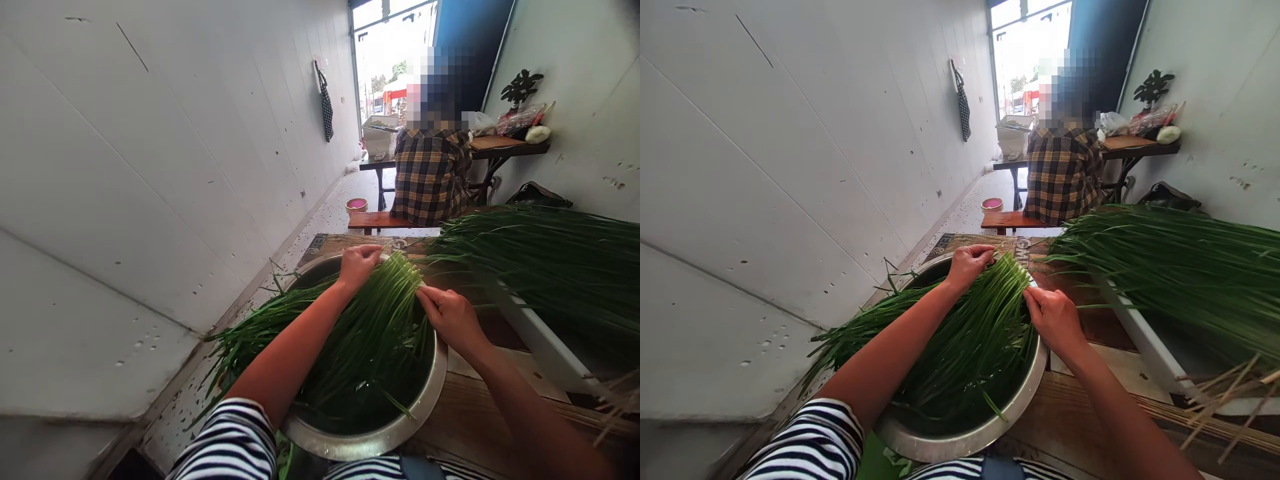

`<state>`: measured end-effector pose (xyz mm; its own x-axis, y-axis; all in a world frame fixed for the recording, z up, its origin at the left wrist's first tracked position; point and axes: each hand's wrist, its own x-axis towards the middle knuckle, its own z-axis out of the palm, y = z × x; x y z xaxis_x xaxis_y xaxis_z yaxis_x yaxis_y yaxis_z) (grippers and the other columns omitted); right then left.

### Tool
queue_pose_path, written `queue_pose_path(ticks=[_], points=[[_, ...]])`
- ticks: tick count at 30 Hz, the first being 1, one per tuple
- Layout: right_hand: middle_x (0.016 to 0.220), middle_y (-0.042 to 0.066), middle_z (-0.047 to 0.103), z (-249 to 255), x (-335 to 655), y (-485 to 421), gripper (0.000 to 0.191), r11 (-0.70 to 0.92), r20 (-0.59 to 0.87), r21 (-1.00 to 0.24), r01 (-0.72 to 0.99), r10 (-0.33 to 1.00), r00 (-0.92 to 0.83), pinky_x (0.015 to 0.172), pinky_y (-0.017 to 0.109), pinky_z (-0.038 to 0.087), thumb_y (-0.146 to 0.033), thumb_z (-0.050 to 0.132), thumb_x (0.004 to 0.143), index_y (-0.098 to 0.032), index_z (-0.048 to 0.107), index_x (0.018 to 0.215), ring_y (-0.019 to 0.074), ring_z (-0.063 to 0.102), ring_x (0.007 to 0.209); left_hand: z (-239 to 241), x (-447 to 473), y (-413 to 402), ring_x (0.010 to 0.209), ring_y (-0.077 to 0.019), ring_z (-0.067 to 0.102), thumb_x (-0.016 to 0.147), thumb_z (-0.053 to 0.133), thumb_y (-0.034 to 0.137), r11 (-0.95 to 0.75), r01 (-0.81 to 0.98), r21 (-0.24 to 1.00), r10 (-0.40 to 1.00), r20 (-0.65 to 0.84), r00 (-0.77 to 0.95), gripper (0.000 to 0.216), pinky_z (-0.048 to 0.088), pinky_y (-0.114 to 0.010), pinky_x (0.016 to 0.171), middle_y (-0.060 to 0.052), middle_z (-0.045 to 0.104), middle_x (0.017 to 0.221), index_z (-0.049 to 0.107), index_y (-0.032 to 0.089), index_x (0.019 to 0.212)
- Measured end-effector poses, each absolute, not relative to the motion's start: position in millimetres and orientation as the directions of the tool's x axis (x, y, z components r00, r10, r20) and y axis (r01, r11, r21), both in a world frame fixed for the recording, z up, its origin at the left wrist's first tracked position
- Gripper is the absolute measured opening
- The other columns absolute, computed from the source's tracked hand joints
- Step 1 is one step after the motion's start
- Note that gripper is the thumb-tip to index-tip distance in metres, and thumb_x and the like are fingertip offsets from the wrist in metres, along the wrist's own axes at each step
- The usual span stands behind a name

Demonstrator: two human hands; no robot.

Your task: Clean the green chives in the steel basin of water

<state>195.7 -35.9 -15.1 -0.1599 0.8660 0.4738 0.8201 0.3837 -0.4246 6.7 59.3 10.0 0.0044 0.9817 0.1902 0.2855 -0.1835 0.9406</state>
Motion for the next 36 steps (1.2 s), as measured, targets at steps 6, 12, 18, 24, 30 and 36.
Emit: queue_pose_path(ticks=[6, 12, 18, 24, 30, 36], points=[[0.057, 0.003, 0.065, -12.4, 195.2, -36.9, 0.044, 0.388, 0.467, -0.426, 0.817, 0.868, -0.168, 0.056, 0.025, 0.031, -0.037, 0.035, 0.093, -0.020, 0.067, 0.068, 0.0147, 0.052, 0.052, 14.5, 7.2, 55.0, 0.057, -0.0117, 0.060, 0.074, 0.064, 0.027, -0.161, 0.277, 0.947, 0.985, 0.170, -0.009, 0.023, 0.047, -0.023, 0.060, -0.004, 0.069, 0.063, 0.074, 0.012, 0.087], [0.056, 0.004, 0.064, -11.1, 194.2, -36.7, 0.047, 0.388, 0.465, -0.426, 0.817, 0.869, -0.170, 0.055, 0.025, 0.031, -0.040, 0.033, 0.094, -0.020, 0.065, 0.064, 0.0147, 0.053, 0.052, 12.6, 7.2, 57.0, 0.057, -0.0120, 0.060, 0.073, 0.065, 0.031, -0.175, 0.312, 0.934, 0.981, 0.192, -0.027, 0.024, 0.046, -0.024, 0.060, -0.005, 0.069, 0.062, 0.074, 0.012, 0.084], [0.056, 0.004, 0.064, -11.0, 194.6, -37.1, 0.046, 0.378, 0.463, -0.406, 0.832, 0.870, -0.170, 0.056, 0.025, 0.031, -0.038, 0.034, 0.094, -0.020, 0.066, 0.067, 0.0152, 0.055, 0.054, 12.5, 8.3, 56.5, 0.059, -0.0136, 0.062, 0.074, 0.064, 0.030, -0.185, 0.328, 0.926, 0.979, 0.202, -0.020, 0.025, 0.047, -0.025, 0.061, -0.006, 0.070, 0.064, 0.074, 0.011, 0.087], [0.057, 0.004, 0.065, -10.5, 194.7, -37.1, 0.047, 0.383, 0.460, -0.422, 0.822, 0.872, -0.170, 0.056, 0.026, 0.033, -0.039, 0.034, 0.094, -0.020, 0.067, 0.067, 0.0155, 0.055, 0.053, 11.7, 8.8, 57.1, 0.065, -0.0149, 0.065, 0.073, 0.065, 0.029, -0.187, 0.315, 0.930, 0.979, 0.203, -0.019, 0.023, 0.051, -0.026, 0.067, -0.007, 0.072, 0.069, 0.075, 0.012, 0.085], [0.057, 0.003, 0.065, -10.7, 194.9, -37.7, 0.044, 0.380, 0.457, -0.417, 0.826, 0.873, -0.171, 0.057, 0.025, 0.033, -0.037, 0.035, 0.093, -0.020, 0.067, 0.070, 0.0152, 0.055, 0.053, 13.1, 9.1, 56.5, 0.065, -0.0142, 0.065, 0.073, 0.064, 0.027, -0.198, 0.309, 0.930, 0.977, 0.214, -0.017, 0.022, 0.051, -0.026, 0.069, -0.007, 0.073, 0.073, 0.075, 0.012, 0.085], [0.057, 0.003, 0.066, -11.2, 195.1, -37.2, 0.044, 0.376, 0.455, -0.423, 0.824, 0.875, -0.166, 0.057, 0.025, 0.033, -0.037, 0.035, 0.093, -0.021, 0.066, 0.067, 0.0153, 0.055, 0.053, 11.4, 9.2, 57.0, 0.068, -0.0154, 0.066, 0.073, 0.064, 0.028, -0.201, 0.310, 0.929, 0.976, 0.218, -0.019, 0.023, 0.052, -0.027, 0.070, -0.008, 0.073, 0.073, 0.074, 0.011, 0.085]])
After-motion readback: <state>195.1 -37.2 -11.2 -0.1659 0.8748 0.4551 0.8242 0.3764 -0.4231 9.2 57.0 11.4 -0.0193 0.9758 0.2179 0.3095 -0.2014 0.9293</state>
